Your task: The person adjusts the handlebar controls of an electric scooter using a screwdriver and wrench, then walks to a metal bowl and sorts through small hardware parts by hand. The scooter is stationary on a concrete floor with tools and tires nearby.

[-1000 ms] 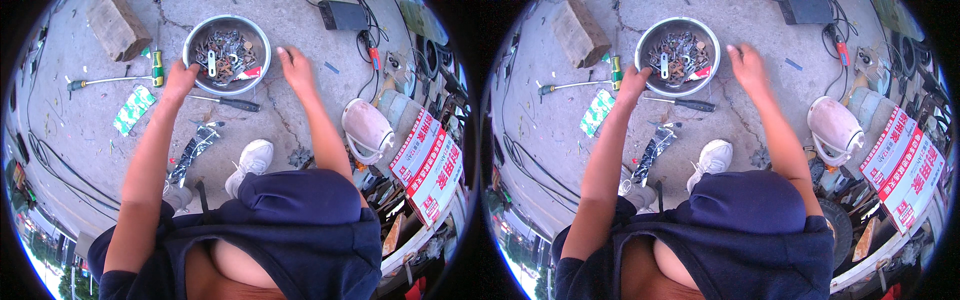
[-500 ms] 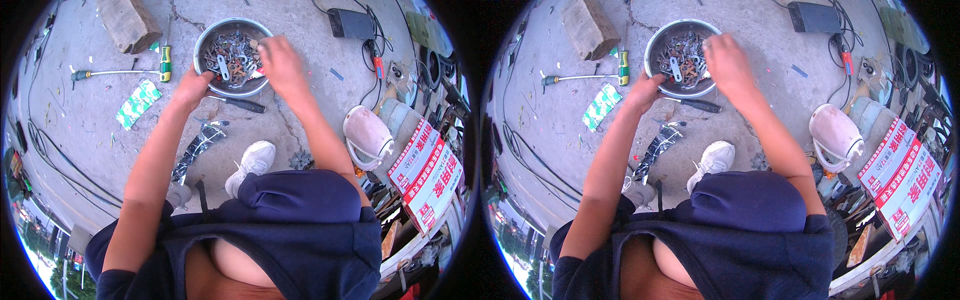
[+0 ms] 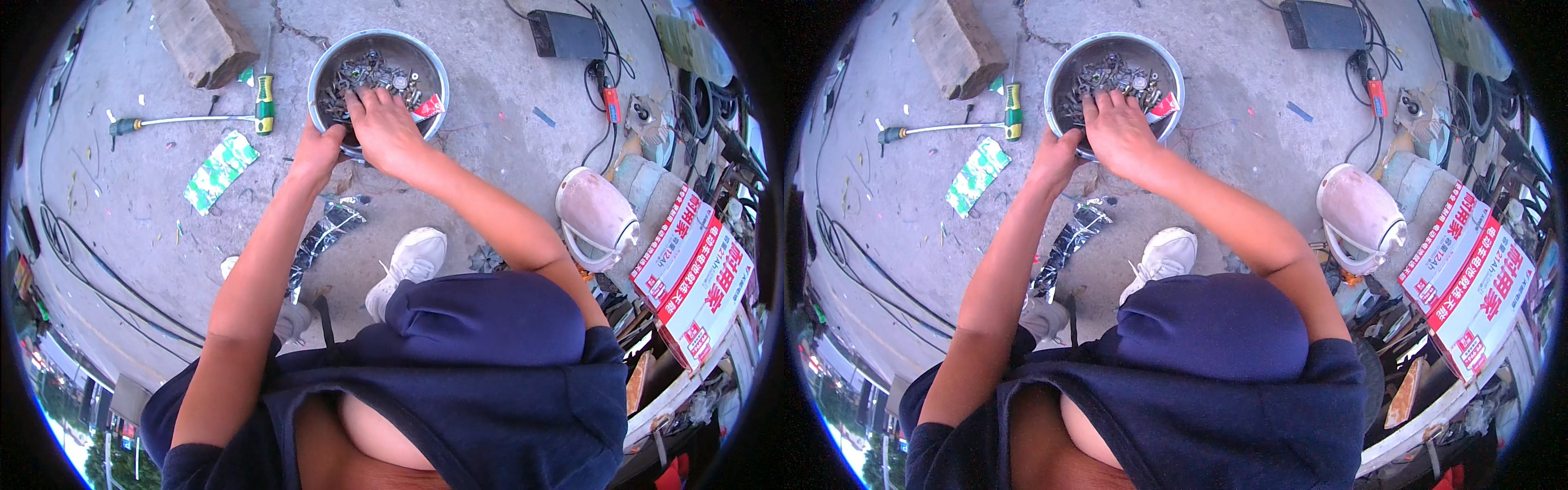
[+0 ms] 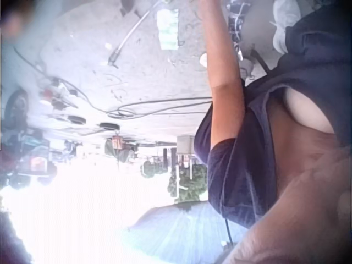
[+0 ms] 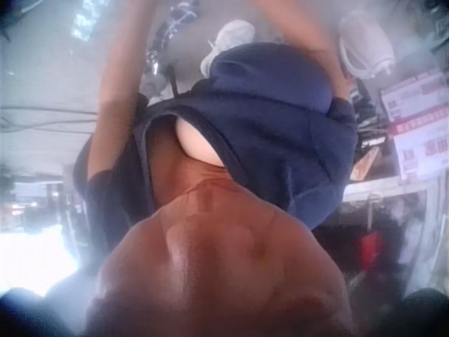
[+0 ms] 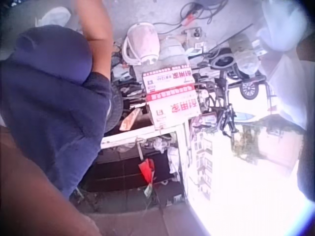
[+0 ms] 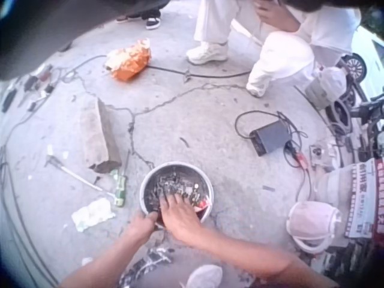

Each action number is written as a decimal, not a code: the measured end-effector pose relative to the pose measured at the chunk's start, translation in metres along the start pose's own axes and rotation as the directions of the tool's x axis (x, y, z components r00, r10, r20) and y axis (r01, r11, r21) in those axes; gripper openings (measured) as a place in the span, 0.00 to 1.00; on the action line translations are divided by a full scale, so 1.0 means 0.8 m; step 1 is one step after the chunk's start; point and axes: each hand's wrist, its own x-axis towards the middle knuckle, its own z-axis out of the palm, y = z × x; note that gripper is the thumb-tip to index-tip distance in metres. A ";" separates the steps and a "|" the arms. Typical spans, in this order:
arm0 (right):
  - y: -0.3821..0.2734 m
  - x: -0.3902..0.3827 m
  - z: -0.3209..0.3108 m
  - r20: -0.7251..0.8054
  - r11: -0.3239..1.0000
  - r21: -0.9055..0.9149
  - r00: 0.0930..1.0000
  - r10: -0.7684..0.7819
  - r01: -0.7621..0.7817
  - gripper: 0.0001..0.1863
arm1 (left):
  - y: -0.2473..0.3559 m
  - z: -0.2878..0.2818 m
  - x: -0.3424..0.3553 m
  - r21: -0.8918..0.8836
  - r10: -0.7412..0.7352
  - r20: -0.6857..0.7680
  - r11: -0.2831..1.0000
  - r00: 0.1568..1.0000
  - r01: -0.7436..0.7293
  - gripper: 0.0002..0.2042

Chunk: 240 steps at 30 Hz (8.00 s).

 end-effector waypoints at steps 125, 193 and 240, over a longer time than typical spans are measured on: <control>0.135 -0.071 -0.056 0.310 0.608 0.602 0.853 0.420 -0.517 0.29 | -0.039 0.018 -0.016 0.127 0.077 -0.104 0.990 0.992 -0.064 0.24; -0.004 -0.056 -0.035 0.213 0.971 0.236 0.973 -0.087 0.035 0.28 | -0.061 0.011 -0.003 -0.132 0.040 -0.119 0.990 0.992 -0.056 0.20; 0.026 0.013 -0.020 0.120 0.949 0.188 0.965 0.233 -0.253 0.18 | -0.055 0.019 -0.007 -0.210 0.024 -0.103 0.977 0.994 -0.045 0.25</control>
